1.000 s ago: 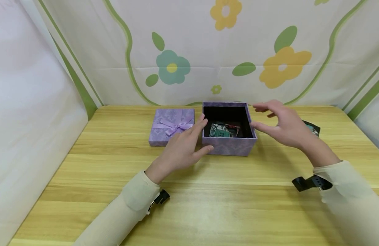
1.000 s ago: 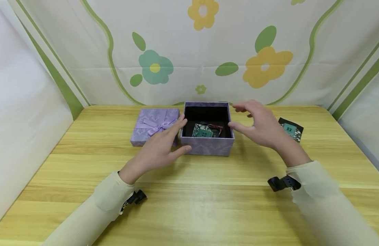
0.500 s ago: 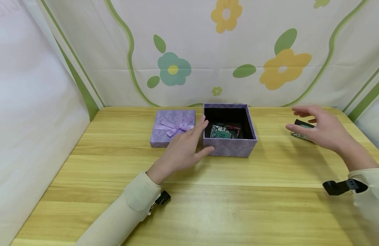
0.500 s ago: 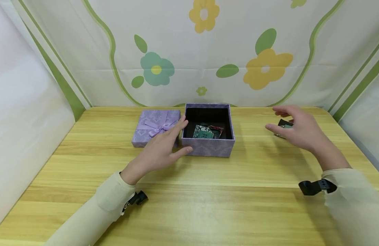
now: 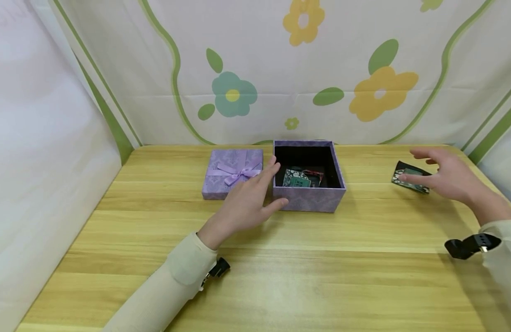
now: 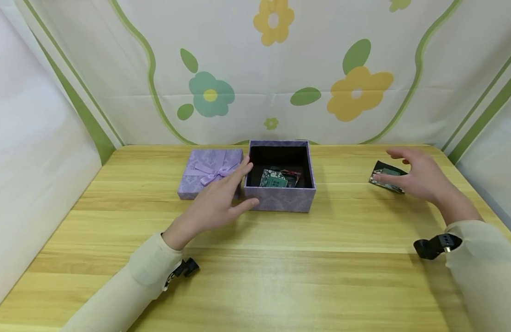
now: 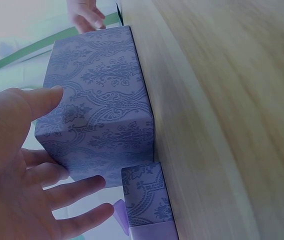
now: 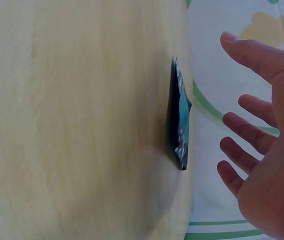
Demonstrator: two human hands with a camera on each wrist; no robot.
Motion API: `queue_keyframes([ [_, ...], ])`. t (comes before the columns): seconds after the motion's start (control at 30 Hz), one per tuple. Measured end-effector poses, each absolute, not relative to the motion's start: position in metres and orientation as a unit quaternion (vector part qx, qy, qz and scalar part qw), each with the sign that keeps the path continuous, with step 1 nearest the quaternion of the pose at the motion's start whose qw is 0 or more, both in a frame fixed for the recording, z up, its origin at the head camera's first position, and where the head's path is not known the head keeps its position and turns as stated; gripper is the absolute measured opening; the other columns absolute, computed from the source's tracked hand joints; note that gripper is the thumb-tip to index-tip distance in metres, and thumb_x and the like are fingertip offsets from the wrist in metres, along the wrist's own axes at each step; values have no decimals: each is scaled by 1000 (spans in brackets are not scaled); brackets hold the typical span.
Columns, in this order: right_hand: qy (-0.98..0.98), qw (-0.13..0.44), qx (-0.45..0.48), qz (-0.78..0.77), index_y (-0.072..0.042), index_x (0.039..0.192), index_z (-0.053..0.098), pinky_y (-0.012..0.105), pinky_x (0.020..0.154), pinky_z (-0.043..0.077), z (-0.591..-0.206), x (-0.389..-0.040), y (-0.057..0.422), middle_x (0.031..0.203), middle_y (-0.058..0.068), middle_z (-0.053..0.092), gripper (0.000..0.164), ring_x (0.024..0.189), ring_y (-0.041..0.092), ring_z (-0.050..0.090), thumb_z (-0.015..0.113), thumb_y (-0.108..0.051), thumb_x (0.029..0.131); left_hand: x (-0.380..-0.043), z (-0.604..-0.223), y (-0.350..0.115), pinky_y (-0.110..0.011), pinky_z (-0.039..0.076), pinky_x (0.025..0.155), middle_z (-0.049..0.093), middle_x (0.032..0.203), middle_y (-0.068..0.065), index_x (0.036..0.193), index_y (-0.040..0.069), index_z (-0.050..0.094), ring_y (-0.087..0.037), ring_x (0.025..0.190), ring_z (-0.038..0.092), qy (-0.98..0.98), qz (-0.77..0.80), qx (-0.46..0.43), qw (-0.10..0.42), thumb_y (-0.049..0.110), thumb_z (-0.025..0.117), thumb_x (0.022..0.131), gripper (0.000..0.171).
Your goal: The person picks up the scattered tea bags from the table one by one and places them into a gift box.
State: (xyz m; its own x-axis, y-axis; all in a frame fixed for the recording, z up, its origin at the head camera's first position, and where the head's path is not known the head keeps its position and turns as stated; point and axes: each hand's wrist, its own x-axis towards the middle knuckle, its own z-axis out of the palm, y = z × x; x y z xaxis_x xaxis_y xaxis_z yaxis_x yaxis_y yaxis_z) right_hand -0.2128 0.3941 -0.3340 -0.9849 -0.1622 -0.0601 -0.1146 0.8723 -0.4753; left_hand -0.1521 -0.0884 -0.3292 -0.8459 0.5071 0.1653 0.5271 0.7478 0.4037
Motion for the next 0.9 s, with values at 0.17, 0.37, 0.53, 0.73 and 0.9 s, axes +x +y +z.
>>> queue_keyframes([
  [0.17, 967, 85, -61, -232, 0, 168, 20, 75, 103, 34, -342, -220, 404, 165, 39, 29, 101, 142, 65, 27, 75, -49, 98, -152, -329, -89, -48, 58, 98, 19, 178, -5, 171, 11, 21, -31, 104, 73, -935, -223, -274, 21, 48, 64, 106, 86],
  [0.37, 968, 107, -65, -217, 0, 168, 19, 76, 106, 31, -353, -225, 411, 164, 40, 28, 105, 142, 66, 27, 77, -49, 96, -152, -330, -90, -49, 57, 101, 18, 179, -5, 171, 11, 22, -34, 117, 72, -935, -223, -277, 20, 48, 64, 106, 85],
  [0.53, 970, 105, -69, -207, 3, 166, 24, 77, 107, 29, -357, -226, 414, 160, 45, 28, 106, 142, 67, 27, 81, -46, 93, -152, -331, -89, -48, 57, 99, 17, 179, -5, 171, 11, 22, -32, 109, 73, -934, -222, -278, 20, 48, 64, 106, 86],
  [0.73, 974, 108, -68, -190, 4, 166, 22, 78, 107, 27, -358, -227, 418, 159, 47, 28, 109, 141, 67, 27, 83, -46, 91, -152, -330, -89, -49, 57, 101, 17, 179, -4, 171, 11, 23, -33, 110, 73, -935, -222, -277, 20, 48, 64, 106, 86],
  [0.9, 973, 113, -71, -191, 7, 166, 20, 76, 106, 31, -359, -228, 422, 159, 46, 29, 110, 139, 66, 30, 82, -46, 92, -152, -330, -89, -48, 58, 98, 18, 179, -5, 171, 11, 22, -31, 103, 73, -935, -220, -278, 23, 47, 64, 106, 86],
])
